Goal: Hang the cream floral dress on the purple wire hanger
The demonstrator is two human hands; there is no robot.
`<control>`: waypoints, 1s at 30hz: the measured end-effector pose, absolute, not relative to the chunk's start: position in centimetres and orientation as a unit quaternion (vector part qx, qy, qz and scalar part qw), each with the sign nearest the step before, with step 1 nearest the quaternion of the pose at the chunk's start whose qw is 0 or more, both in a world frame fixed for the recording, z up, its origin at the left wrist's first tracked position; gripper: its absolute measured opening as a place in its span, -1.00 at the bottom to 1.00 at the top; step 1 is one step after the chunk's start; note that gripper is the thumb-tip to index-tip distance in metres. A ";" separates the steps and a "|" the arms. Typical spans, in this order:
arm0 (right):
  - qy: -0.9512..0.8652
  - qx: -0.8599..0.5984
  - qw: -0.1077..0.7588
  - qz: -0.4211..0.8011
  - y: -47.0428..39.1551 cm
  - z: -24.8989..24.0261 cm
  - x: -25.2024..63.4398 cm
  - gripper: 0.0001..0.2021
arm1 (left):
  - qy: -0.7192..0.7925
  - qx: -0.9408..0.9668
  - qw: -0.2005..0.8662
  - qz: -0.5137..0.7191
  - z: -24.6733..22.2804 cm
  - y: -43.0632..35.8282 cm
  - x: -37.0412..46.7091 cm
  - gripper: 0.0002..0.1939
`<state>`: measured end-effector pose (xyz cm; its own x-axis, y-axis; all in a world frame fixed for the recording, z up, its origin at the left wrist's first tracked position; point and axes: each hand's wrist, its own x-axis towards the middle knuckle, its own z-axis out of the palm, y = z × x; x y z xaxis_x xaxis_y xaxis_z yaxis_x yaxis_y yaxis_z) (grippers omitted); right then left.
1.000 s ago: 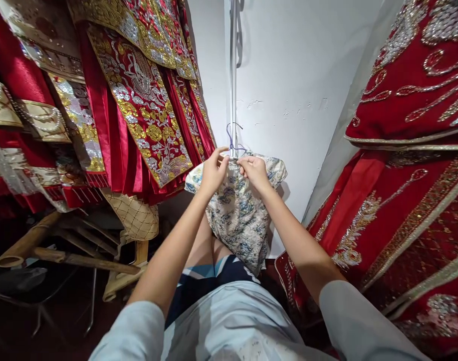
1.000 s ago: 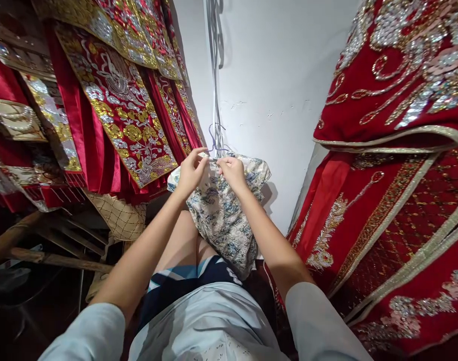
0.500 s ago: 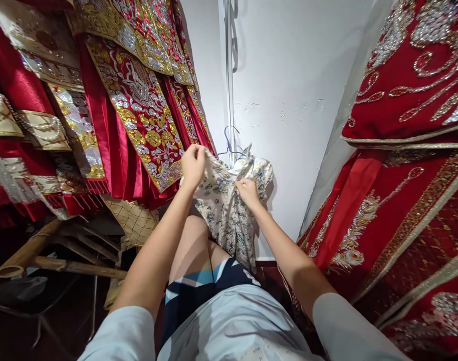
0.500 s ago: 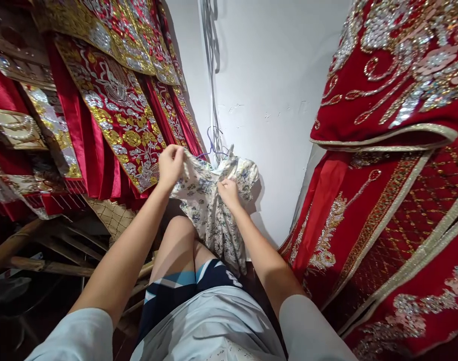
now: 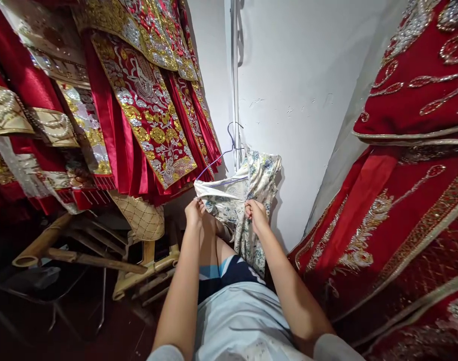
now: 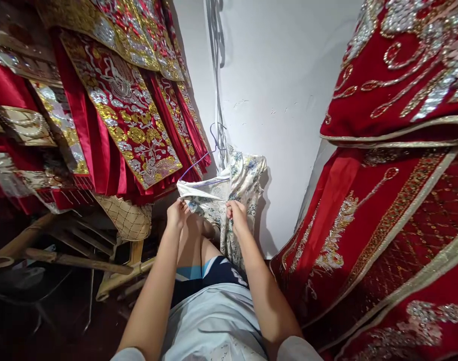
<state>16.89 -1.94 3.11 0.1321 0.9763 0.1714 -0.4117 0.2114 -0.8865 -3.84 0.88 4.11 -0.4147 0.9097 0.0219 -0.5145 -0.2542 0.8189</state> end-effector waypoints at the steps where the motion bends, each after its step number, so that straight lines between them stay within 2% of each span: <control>1: -0.403 -0.350 0.664 0.524 -2.1 3.0 17.5 -0.79 | 0.397 0.256 0.466 0.748 3.2 0.5 -3.2 -0.85; 6: -0.402 -0.358 0.660 0.524 -2.3 2.9 20.5 -0.79 | 0.440 0.317 0.421 0.727 1.2 -1.5 -1.6 -0.92; 13: -0.399 -0.427 0.627 0.515 -2.0 0.8 22.8 -0.76 | 0.429 0.431 0.399 0.686 2.2 -4.0 -1.3 -0.90; 17: -0.446 -0.476 0.543 0.529 -2.3 0.1 24.1 -0.76 | 0.384 0.443 0.418 0.694 3.3 -5.0 -0.1 -0.70; 21: -0.525 -0.502 0.427 0.538 -2.9 0.6 24.8 -0.76 | 0.335 0.456 0.435 0.701 4.4 -6.1 1.1 -0.67; 24: -0.583 -0.473 0.395 0.530 -3.5 1.7 23.9 -0.70 | 0.312 0.478 0.438 0.695 4.9 -6.7 2.1 -0.69; 30: -0.653 -0.296 0.422 0.555 -4.9 3.9 18.8 -0.52 | 0.327 0.540 0.384 0.674 6.1 -7.4 4.1 -0.71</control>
<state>18.82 -4.85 3.89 -0.4689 0.8549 0.2219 -0.0812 0.2084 -0.9747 4.07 -7.42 6.06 -0.1224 0.8711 0.4756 -0.1643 -0.4904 0.8559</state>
